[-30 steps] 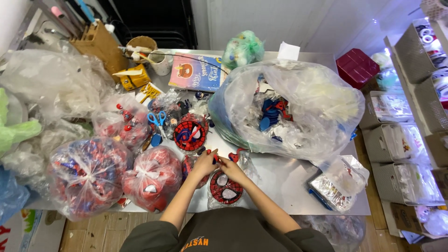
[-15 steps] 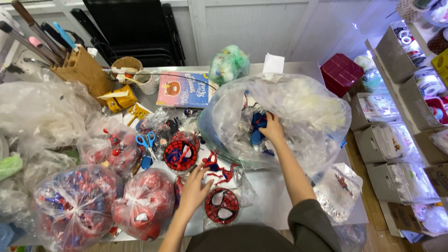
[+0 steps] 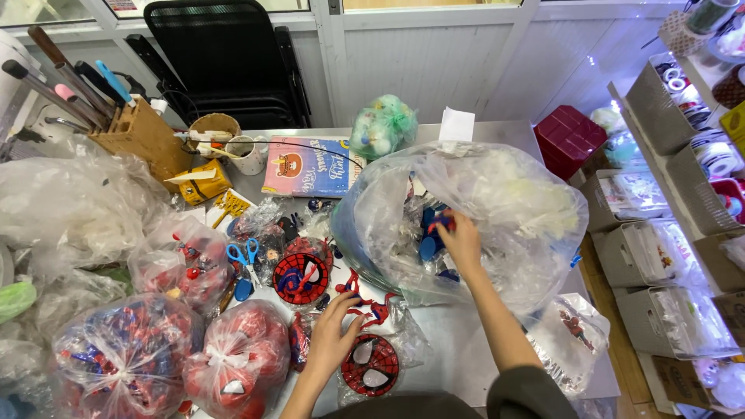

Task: Sort and organize various toys and merchandise on a work surface.

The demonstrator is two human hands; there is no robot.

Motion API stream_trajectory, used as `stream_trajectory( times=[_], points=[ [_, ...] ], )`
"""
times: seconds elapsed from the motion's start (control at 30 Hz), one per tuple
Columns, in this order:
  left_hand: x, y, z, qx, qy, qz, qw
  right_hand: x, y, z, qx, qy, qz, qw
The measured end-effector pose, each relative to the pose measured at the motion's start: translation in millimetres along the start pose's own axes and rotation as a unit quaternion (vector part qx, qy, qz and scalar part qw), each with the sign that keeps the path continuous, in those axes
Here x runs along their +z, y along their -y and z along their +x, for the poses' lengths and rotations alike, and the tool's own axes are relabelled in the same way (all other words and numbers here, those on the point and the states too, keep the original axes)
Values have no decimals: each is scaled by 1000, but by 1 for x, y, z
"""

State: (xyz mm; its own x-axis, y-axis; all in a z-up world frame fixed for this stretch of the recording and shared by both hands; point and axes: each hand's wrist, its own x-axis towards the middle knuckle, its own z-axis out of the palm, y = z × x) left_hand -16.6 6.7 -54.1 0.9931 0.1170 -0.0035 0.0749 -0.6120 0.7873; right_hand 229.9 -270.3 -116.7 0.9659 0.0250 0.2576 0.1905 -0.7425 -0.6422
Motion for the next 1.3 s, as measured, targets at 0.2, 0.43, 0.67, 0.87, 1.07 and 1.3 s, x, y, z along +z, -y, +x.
stream_trajectory(
  times=[0.2,0.43,0.67,0.87,1.07,1.3],
  points=[
    [-5,-69,11,147,14,-107,983,-54,55,-140,2,155,316,936],
    [41,10,16,176,45,7,983,-58,67,-146,-44,194,289,937],
    [-1,18,17,-51,23,184,981,29,-63,-25,-18,60,53,997],
    [16,10,13,92,-81,123,985,98,-72,-1,19,94,-143,985],
    [18,-49,52,273,-108,91,951,90,-64,-42,-82,91,-193,974],
    [56,-51,180,338,-142,255,895,-60,-42,1,-116,55,-316,940]
  ],
)
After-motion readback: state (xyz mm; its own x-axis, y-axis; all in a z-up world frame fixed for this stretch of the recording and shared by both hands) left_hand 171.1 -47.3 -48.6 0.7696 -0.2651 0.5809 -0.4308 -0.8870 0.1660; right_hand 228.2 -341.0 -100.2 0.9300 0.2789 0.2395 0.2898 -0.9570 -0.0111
